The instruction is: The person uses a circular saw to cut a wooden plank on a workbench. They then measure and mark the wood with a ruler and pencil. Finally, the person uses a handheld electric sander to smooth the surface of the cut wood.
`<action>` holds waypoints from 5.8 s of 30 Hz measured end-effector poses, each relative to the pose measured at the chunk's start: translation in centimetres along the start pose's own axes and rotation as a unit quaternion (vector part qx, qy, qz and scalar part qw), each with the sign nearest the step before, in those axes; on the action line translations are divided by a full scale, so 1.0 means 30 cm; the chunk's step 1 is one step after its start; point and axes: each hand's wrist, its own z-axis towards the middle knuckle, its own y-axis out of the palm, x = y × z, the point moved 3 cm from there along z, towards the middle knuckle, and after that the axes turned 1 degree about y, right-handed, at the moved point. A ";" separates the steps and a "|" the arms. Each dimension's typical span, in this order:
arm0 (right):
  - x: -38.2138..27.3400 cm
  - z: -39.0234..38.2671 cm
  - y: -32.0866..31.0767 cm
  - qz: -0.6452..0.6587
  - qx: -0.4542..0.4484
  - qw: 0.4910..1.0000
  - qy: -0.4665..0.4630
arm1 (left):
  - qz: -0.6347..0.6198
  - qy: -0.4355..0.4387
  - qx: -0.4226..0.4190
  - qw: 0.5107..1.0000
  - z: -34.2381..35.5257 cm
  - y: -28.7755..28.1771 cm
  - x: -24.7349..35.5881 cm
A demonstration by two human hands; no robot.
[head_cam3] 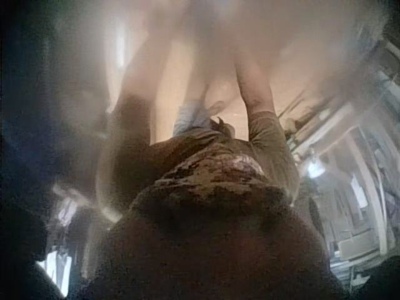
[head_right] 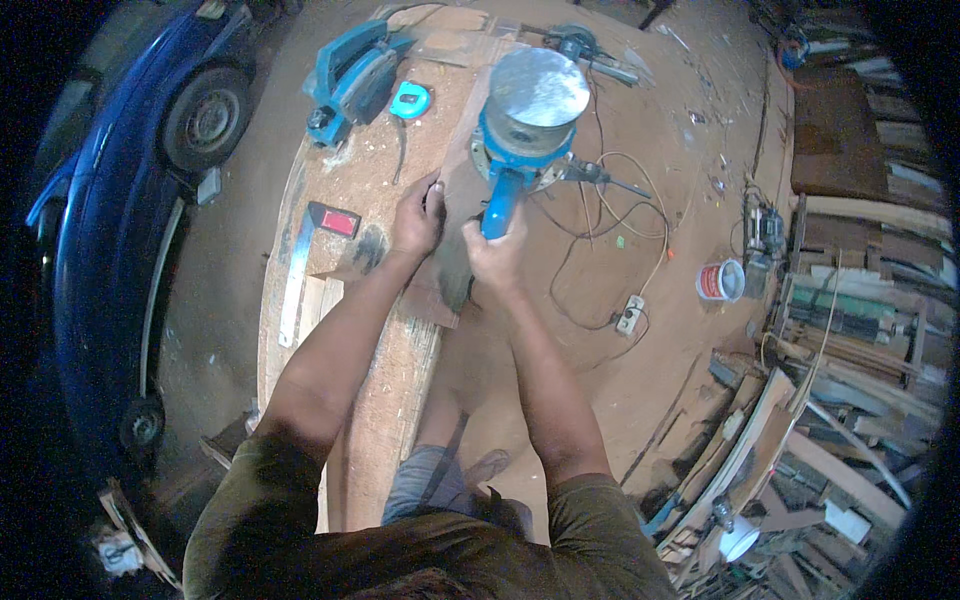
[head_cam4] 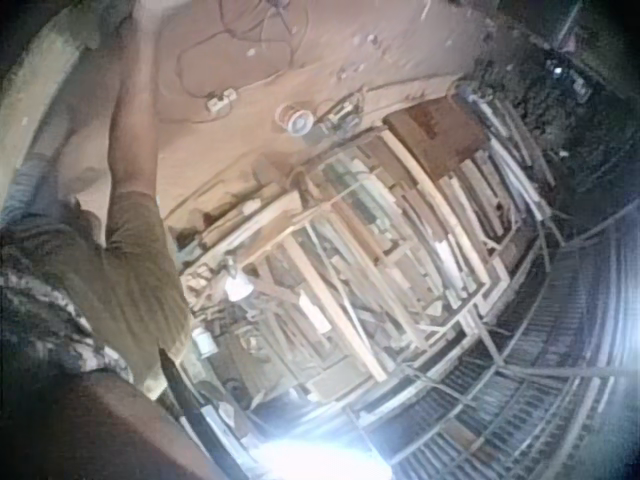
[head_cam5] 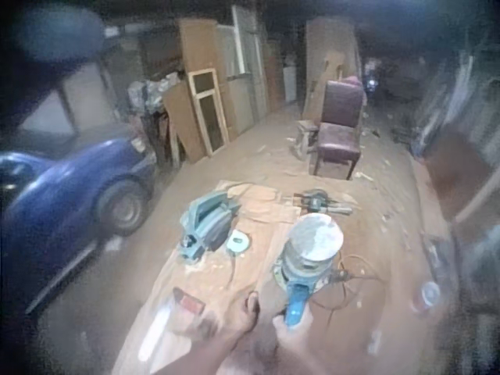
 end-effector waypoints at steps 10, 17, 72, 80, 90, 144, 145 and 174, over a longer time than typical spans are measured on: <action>0.013 0.156 0.003 0.041 -0.020 0.999 -0.006 | 0.018 0.032 0.024 0.999 -0.002 -0.024 0.031; 0.012 0.211 0.001 0.027 -0.028 0.999 -0.016 | 0.032 0.024 0.024 0.999 0.001 -0.021 0.032; -0.062 0.427 -0.064 -0.053 0.063 0.993 -0.083 | 0.049 0.001 -0.014 0.999 0.014 -0.034 0.060; -0.204 -0.215 -0.587 -0.333 -0.077 0.934 0.100 | 0.279 0.095 -0.079 0.952 0.095 0.038 0.220; 0.062 -1.042 -1.021 -0.442 -0.324 0.771 0.323 | 0.123 -0.111 -0.101 0.981 0.408 0.192 0.324; 0.129 -1.756 -1.091 -0.469 -0.180 0.779 0.376 | 0.319 0.015 -0.067 0.945 -0.566 -0.181 0.144; 0.137 -1.738 -1.071 -0.457 -0.176 0.789 0.371 | 0.319 0.029 -0.063 0.945 -0.531 -0.154 0.147; -0.178 -1.169 -0.316 -0.058 0.066 0.990 0.111 | 0.268 0.050 -0.099 0.957 -0.094 -0.025 0.078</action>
